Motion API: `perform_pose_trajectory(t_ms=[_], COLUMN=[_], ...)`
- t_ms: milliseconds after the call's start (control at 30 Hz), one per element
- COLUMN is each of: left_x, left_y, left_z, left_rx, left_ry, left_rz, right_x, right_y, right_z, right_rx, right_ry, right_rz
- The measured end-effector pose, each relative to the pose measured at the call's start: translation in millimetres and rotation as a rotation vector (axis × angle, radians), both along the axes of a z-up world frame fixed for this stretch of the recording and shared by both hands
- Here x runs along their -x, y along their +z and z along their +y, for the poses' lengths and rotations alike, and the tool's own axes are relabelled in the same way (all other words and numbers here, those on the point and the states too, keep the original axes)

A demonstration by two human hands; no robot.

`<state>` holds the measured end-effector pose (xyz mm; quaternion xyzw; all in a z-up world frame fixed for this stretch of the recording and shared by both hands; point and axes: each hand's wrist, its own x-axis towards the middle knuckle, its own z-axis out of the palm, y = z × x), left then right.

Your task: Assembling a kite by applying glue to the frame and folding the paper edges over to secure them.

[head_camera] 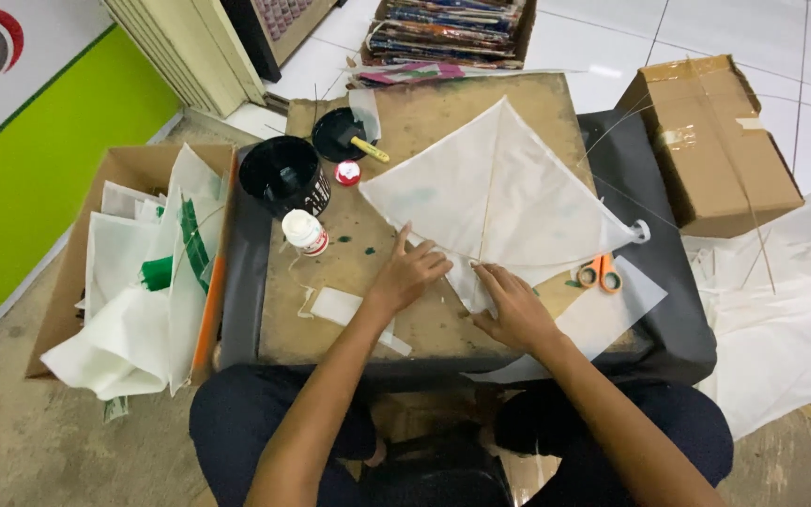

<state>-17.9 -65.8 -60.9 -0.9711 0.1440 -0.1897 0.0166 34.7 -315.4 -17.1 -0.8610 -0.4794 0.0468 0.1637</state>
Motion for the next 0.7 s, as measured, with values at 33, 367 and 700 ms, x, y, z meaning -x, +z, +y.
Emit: perform_pose_trajectory(t_ms=[33, 367, 700], left_x=[1, -5, -16], left_y=[2, -1, -9], left_z=[-1, -16, -29], left_rx=[-0.003, 0.008, -0.004], left_ry=[-0.002, -0.042, -0.131], left_rz=[-0.007, -0.050, -0.094], right_x=[-1, -18, -25], right_y=[3, -7, -25], right_z=[-1, -14, -35], right_rx=[-0.003, -0.004, -0.173], right_ry=[-0.002, -0.005, 0.044], right_rz=[-0.007, -0.101, -0.218])
